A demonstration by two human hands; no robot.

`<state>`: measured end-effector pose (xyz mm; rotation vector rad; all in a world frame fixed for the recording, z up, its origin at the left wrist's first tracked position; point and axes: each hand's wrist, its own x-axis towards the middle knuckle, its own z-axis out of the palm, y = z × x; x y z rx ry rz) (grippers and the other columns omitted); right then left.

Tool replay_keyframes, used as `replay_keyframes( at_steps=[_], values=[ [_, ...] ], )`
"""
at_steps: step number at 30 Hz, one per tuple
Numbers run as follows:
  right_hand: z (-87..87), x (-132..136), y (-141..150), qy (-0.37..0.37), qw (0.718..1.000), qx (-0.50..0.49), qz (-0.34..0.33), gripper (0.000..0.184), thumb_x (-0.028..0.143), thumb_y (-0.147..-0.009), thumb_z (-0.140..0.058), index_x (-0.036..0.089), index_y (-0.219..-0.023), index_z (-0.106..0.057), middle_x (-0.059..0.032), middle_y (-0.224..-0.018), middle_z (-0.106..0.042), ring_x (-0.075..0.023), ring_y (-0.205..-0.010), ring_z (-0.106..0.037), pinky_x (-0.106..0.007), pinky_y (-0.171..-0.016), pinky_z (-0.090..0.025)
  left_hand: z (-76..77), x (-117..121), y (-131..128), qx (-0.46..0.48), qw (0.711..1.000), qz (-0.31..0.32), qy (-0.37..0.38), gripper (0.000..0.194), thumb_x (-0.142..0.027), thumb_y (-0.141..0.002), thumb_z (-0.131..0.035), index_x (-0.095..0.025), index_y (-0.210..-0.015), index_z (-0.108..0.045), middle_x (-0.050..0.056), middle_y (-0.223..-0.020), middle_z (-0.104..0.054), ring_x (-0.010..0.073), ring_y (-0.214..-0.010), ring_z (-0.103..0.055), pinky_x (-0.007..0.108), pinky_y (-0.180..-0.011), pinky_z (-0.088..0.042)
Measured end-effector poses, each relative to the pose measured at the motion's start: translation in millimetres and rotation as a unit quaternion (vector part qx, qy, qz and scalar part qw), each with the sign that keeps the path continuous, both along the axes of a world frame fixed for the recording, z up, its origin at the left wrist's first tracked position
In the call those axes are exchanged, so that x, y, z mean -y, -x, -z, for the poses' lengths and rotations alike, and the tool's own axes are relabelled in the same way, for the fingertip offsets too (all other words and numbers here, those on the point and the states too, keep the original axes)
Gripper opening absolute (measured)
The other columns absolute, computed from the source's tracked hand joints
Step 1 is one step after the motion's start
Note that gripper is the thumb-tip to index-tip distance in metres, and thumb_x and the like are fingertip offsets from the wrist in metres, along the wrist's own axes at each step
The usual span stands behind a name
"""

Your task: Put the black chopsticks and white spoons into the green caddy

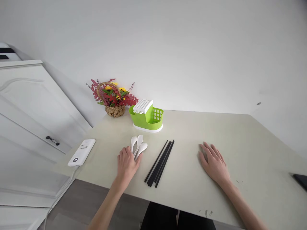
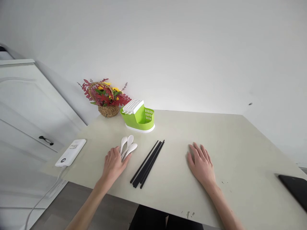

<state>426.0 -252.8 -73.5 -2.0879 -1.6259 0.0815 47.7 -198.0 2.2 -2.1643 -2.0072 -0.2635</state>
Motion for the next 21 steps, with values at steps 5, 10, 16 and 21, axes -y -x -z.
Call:
replay_keyframes(
  at_steps=[5, 10, 16, 21],
  values=[
    [-1.0, 0.0, 0.4, 0.001, 1.000, 0.003, 0.002, 0.060, 0.051, -0.104, -0.028, 0.020, -0.150, -0.052, -0.0021, -0.163, -0.044, -0.0287, -0.156, -0.028, -0.051, -0.127, -0.027, -1.1, -12.6, 0.3, -0.017, 1.000, -0.007, 0.022, 0.036, -0.041, -0.106, -0.043, -0.010, -0.117, -0.058, 0.018, -0.108, -0.065, 0.0314, -0.105, -0.064, 0.040, -0.088, -0.050],
    [-2.5, 0.8, 0.9, 0.009, 1.000, 0.006, -0.001, 0.061, 0.052, -0.105, -0.027, 0.020, -0.151, -0.052, -0.0021, -0.164, -0.043, -0.0287, -0.156, -0.028, -0.051, -0.126, -0.028, -7.9, -21.0, 2.9, -0.042, 0.997, 0.005, 0.071, 0.034, -0.032, -0.109, -0.033, -0.009, -0.113, -0.058, 0.018, -0.105, -0.066, 0.0296, -0.101, -0.067, 0.038, -0.083, -0.052],
    [-2.2, 0.7, 1.1, 0.002, 1.000, 0.013, -0.002, 0.060, 0.050, -0.105, -0.027, 0.020, -0.151, -0.052, -0.0019, -0.164, -0.043, -0.0287, -0.156, -0.028, -0.050, -0.127, -0.027, -13.4, -29.7, 10.4, -0.063, 0.991, 0.023, 0.113, 0.037, -0.030, -0.109, -0.027, -0.010, -0.109, -0.058, 0.018, -0.105, -0.065, 0.0272, -0.096, -0.069, 0.033, -0.072, -0.053],
    [-2.3, -0.7, 1.0, 0.008, 1.000, 0.017, -0.003, 0.061, 0.049, -0.105, -0.026, 0.018, -0.151, -0.052, -0.0018, -0.164, -0.043, -0.0294, -0.156, -0.027, -0.049, -0.127, -0.026, -20.3, -31.7, 9.6, -0.045, 0.991, 0.008, 0.122, 0.041, -0.031, -0.110, -0.024, -0.009, -0.107, -0.058, 0.019, -0.099, -0.068, 0.0277, -0.092, -0.072, 0.033, -0.069, -0.053]
  ],
)
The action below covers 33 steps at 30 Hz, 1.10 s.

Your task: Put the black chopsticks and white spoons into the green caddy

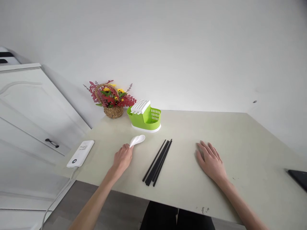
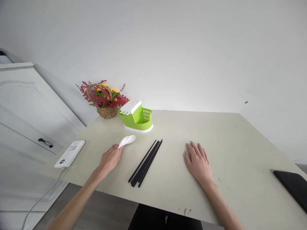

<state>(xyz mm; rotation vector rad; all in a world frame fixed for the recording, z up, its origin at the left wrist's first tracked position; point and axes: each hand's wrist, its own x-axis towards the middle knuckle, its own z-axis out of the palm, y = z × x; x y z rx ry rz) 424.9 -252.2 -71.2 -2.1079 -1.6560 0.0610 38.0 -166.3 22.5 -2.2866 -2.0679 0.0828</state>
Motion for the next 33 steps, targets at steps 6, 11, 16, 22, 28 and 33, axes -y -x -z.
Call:
replay_keyframes(
  at_steps=[6, 11, 16, 22, 28, 33],
  values=[
    [-1.4, -2.2, -1.4, -0.010, 1.000, -0.001, -0.006, 0.059, 0.047, -0.106, -0.027, 0.017, -0.150, -0.053, -0.0027, -0.163, -0.044, -0.0302, -0.156, -0.027, -0.049, -0.127, -0.026, -15.6, 17.3, -38.6, 0.049, 0.999, 0.007, -0.010, 0.037, -0.032, -0.111, -0.025, -0.013, -0.107, -0.057, 0.015, -0.099, -0.072, 0.0268, -0.092, -0.073, 0.032, -0.069, -0.049],
    [-4.9, -3.8, -2.2, -0.009, 1.000, -0.008, -0.007, 0.059, 0.046, -0.106, -0.028, 0.016, -0.150, -0.053, -0.0039, -0.163, -0.044, -0.0312, -0.156, -0.027, -0.049, -0.128, -0.025, -22.2, 37.5, -105.3, 0.074, 0.991, 0.108, 0.028, 0.035, -0.033, -0.111, -0.027, -0.016, -0.105, -0.056, 0.013, -0.097, -0.071, 0.0250, -0.090, -0.073, 0.030, -0.067, -0.047],
    [-5.8, -6.8, -2.6, -0.013, 1.000, -0.016, -0.006, 0.056, 0.041, -0.105, -0.031, 0.015, -0.149, -0.054, -0.0045, -0.163, -0.044, -0.0314, -0.156, -0.027, -0.049, -0.128, -0.024, -18.2, 50.4, -161.4, 0.055, 0.979, 0.194, 0.034, 0.039, -0.032, -0.111, -0.026, -0.013, -0.103, -0.060, 0.013, -0.091, -0.070, 0.0249, -0.082, -0.073, 0.030, -0.061, -0.047],
    [-3.7, -9.9, -3.6, -0.035, 0.999, -0.030, -0.007, 0.053, 0.038, -0.104, -0.034, 0.016, -0.148, -0.055, -0.0043, -0.162, -0.046, -0.0302, -0.156, -0.026, -0.048, -0.128, -0.023, -9.5, 54.1, -193.4, 0.007, 0.975, 0.224, 0.005, 0.037, -0.022, -0.110, -0.028, -0.010, -0.106, -0.063, 0.014, -0.089, -0.069, 0.0248, -0.084, -0.073, 0.030, -0.063, -0.051],
    [-3.2, -10.7, -4.0, -0.043, 0.999, -0.030, -0.005, 0.052, 0.036, -0.104, -0.033, 0.014, -0.146, -0.056, -0.0053, -0.161, -0.048, -0.0314, -0.155, -0.029, -0.048, -0.127, -0.024, -6.9, 57.4, -200.3, -0.020, 0.975, 0.220, 0.002, 0.037, -0.021, -0.110, -0.028, -0.009, -0.108, -0.063, 0.016, -0.095, -0.069, 0.0262, -0.088, -0.072, 0.032, -0.066, -0.054],
    [1.8, -10.5, -4.4, -0.058, 0.997, -0.040, -0.006, 0.050, 0.028, -0.103, -0.033, 0.016, -0.146, -0.056, -0.0055, -0.159, -0.049, -0.0287, -0.155, -0.030, -0.049, -0.127, -0.027, -2.0, 65.0, -198.4, -0.032, 0.977, 0.213, -0.001, 0.034, -0.020, -0.109, -0.031, -0.010, -0.110, -0.063, 0.016, -0.098, -0.068, 0.0261, -0.088, -0.071, 0.032, -0.067, -0.055]
  ],
)
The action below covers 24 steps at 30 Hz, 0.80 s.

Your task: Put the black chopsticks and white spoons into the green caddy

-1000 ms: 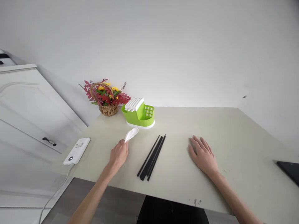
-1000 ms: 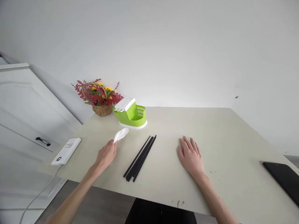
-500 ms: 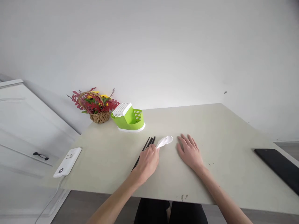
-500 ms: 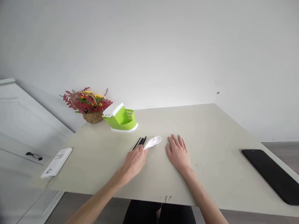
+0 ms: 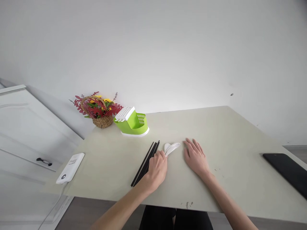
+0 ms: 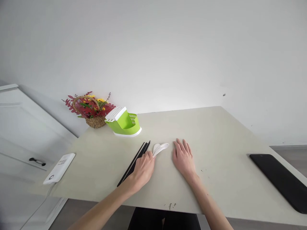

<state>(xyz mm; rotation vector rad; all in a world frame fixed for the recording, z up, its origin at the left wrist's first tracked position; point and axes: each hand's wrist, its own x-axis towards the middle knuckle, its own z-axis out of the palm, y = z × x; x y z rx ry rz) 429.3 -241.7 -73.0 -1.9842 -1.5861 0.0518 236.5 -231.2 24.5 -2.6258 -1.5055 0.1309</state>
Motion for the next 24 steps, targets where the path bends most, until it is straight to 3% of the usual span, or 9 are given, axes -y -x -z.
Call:
replay_keyframes(
  at_steps=[8, 16, 24],
  values=[
    [6.1, 0.1, -1.5, -0.016, 1.000, 0.015, 0.007, 0.051, 0.026, -0.103, -0.029, 0.013, -0.144, -0.057, -0.0071, -0.157, -0.052, -0.0282, -0.153, -0.034, -0.048, -0.126, -0.029, 17.1, 4.1, 2.9, -0.012, 0.999, 0.007, -0.033, 0.025, -0.014, -0.106, -0.038, -0.010, -0.110, -0.063, 0.013, -0.096, -0.064, 0.0231, -0.081, -0.069, 0.030, -0.064, -0.053],
    [10.7, 0.8, -2.9, -0.023, 1.000, 0.001, 0.006, 0.050, 0.026, -0.102, -0.030, 0.016, -0.143, -0.057, -0.0062, -0.157, -0.053, -0.0247, -0.153, -0.034, -0.047, -0.126, -0.029, 20.7, 8.1, 10.5, -0.006, 0.999, 0.034, -0.037, 0.020, -0.009, -0.096, -0.056, -0.009, -0.116, -0.062, 0.013, -0.098, -0.064, 0.0228, -0.080, -0.067, 0.029, -0.063, -0.051],
    [14.1, 2.4, -4.5, -0.023, 1.000, -0.020, 0.006, 0.049, 0.031, -0.102, -0.031, 0.019, -0.142, -0.057, -0.0048, -0.156, -0.053, -0.0239, -0.152, -0.036, -0.047, -0.126, -0.029, 14.9, 15.7, 18.8, 0.055, 0.998, 0.020, -0.012, 0.023, -0.026, -0.104, -0.052, -0.010, -0.116, -0.061, 0.011, -0.098, -0.065, 0.0227, -0.079, -0.068, 0.032, -0.062, -0.054]
  ],
)
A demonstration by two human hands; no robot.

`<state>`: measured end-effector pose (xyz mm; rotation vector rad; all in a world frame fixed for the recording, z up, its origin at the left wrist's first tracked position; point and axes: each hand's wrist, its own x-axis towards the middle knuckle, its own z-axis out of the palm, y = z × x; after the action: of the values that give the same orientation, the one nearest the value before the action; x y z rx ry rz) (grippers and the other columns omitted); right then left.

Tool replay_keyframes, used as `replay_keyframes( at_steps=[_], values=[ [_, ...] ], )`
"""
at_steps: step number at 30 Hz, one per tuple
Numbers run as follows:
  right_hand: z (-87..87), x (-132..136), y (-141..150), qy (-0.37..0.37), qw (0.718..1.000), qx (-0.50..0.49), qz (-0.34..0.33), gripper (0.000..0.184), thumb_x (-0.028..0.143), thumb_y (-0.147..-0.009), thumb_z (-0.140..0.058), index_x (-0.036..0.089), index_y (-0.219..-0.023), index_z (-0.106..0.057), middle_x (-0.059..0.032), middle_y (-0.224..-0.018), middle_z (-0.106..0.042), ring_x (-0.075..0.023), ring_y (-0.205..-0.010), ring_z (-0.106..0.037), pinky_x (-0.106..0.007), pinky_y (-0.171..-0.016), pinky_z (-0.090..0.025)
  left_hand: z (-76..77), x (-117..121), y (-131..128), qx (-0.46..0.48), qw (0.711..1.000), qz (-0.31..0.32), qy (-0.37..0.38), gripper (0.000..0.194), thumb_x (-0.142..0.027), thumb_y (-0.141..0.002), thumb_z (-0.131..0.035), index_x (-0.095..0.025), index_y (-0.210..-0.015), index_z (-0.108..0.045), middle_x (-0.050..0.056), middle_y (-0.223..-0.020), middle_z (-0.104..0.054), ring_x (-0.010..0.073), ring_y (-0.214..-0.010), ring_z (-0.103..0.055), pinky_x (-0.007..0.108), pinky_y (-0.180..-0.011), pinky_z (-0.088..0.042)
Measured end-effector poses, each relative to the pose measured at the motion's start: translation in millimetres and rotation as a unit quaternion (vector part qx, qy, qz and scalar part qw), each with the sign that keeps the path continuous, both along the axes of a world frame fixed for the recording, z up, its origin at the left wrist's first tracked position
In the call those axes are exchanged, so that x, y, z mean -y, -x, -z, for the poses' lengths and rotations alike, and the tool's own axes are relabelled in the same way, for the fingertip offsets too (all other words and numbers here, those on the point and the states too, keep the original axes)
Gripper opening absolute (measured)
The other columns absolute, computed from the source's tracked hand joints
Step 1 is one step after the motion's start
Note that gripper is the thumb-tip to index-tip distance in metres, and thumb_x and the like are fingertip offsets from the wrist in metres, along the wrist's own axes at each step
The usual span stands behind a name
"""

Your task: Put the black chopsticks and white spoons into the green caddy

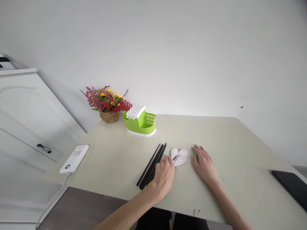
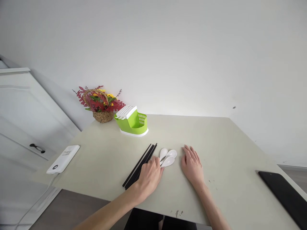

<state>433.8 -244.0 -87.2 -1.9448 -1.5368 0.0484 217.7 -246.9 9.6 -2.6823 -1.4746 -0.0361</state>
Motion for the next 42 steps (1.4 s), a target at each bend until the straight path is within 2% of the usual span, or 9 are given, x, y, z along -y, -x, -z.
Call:
replay_keyframes(
  at_steps=[9, 14, 18, 22, 27, 30, 35, 38, 42],
  values=[
    [-1.9, 2.6, 0.5, 0.011, 1.000, 0.012, 0.000, 0.050, 0.031, -0.101, -0.031, 0.019, -0.143, -0.057, -0.0058, -0.156, -0.053, -0.0246, -0.152, -0.037, -0.048, -0.125, -0.030, -10.1, 7.4, 12.5, 0.020, 1.000, 0.009, 0.016, 0.021, -0.028, -0.101, -0.058, -0.012, -0.115, -0.061, 0.011, -0.101, -0.065, 0.0234, -0.085, -0.068, 0.031, -0.063, -0.053],
    [-7.3, 4.9, 3.7, 0.031, 0.999, 0.019, 0.011, 0.051, 0.030, -0.100, -0.033, 0.021, -0.144, -0.056, -0.0052, -0.157, -0.053, -0.0254, -0.151, -0.037, -0.050, -0.124, -0.032, -6.8, 12.9, 23.4, 0.039, 0.999, 0.013, 0.026, 0.019, -0.029, -0.100, -0.060, -0.015, -0.113, -0.059, 0.009, -0.103, -0.066, 0.0223, -0.084, -0.067, 0.031, -0.062, -0.052],
    [-7.1, 4.4, 5.2, 0.027, 0.999, 0.026, 0.011, 0.050, 0.029, -0.100, -0.033, 0.020, -0.143, -0.057, -0.0055, -0.156, -0.054, -0.0252, -0.151, -0.039, -0.049, -0.124, -0.032, -7.1, 10.2, 36.9, 0.079, 0.997, 0.016, 0.006, 0.028, -0.037, -0.097, -0.066, -0.017, -0.114, -0.059, 0.008, -0.102, -0.066, 0.0240, -0.089, -0.066, 0.035, -0.071, -0.055],
    [-5.7, 3.7, 6.0, 0.035, 0.999, 0.027, 0.012, 0.049, 0.031, -0.101, -0.032, 0.020, -0.143, -0.056, -0.0046, -0.157, -0.052, -0.0249, -0.152, -0.037, -0.049, -0.124, -0.032, -35.1, -24.4, 60.2, 0.144, 0.986, 0.029, -0.073, 0.027, -0.041, -0.101, -0.056, -0.018, -0.116, -0.060, 0.010, -0.106, -0.067, 0.0259, -0.099, -0.064, 0.040, -0.088, -0.054],
    [-5.5, 3.0, 5.7, 0.036, 0.999, 0.026, 0.010, 0.049, 0.031, -0.102, -0.032, 0.020, -0.144, -0.056, -0.0043, -0.158, -0.052, -0.0246, -0.152, -0.036, -0.049, -0.124, -0.033, -96.9, -107.4, 96.1, 0.249, 0.931, 0.012, -0.267, 0.029, -0.039, -0.103, -0.050, -0.018, -0.121, -0.059, 0.016, -0.129, -0.061, 0.0313, -0.125, -0.053, 0.048, -0.109, -0.042],
    [-6.5, 3.0, 6.3, 0.029, 0.999, 0.025, 0.008, 0.049, 0.030, -0.102, -0.032, 0.020, -0.143, -0.056, -0.0045, -0.157, -0.052, -0.0245, -0.152, -0.037, -0.048, -0.124, -0.033, -116.5, -154.9, 113.9, 0.276, 0.903, -0.005, -0.329, 0.035, -0.038, -0.103, -0.051, -0.017, -0.129, -0.057, 0.018, -0.144, -0.054, 0.0352, -0.138, -0.042, 0.053, -0.116, -0.034],
    [-4.8, 1.3, 6.1, 0.020, 0.999, 0.028, 0.004, 0.048, 0.030, -0.102, -0.032, 0.020, -0.143, -0.056, -0.0039, -0.157, -0.052, -0.0248, -0.152, -0.037, -0.048, -0.124, -0.032, -105.0, -197.7, 124.6, 0.206, 0.939, 0.029, -0.274, 0.036, -0.039, -0.104, -0.046, -0.017, -0.130, -0.058, 0.016, -0.139, -0.063, 0.0340, -0.133, -0.050, 0.053, -0.114, -0.035],
    [-3.1, -0.5, 5.1, 0.014, 0.999, 0.028, -0.004, 0.047, 0.030, -0.101, -0.034, 0.021, -0.142, -0.056, -0.0038, -0.156, -0.053, -0.0247, -0.152, -0.037, -0.049, -0.123, -0.033, -94.8, -203.2, 119.4, 0.199, 0.942, 0.050, -0.264, 0.037, -0.036, -0.105, -0.042, -0.015, -0.133, -0.055, 0.017, -0.138, -0.064, 0.0303, -0.131, -0.055, 0.053, -0.117, -0.033],
    [-3.8, -1.1, 5.2, 0.006, 1.000, 0.030, -0.006, 0.047, 0.029, -0.101, -0.036, 0.022, -0.142, -0.057, -0.0035, -0.156, -0.054, -0.0253, -0.152, -0.037, -0.049, -0.123, -0.034, -93.2, -198.3, 100.4, 0.199, 0.943, 0.070, -0.257, 0.038, -0.035, -0.106, -0.042, -0.015, -0.134, -0.057, 0.016, -0.139, -0.065, 0.0286, -0.133, -0.057, 0.050, -0.116, -0.035]
  ],
)
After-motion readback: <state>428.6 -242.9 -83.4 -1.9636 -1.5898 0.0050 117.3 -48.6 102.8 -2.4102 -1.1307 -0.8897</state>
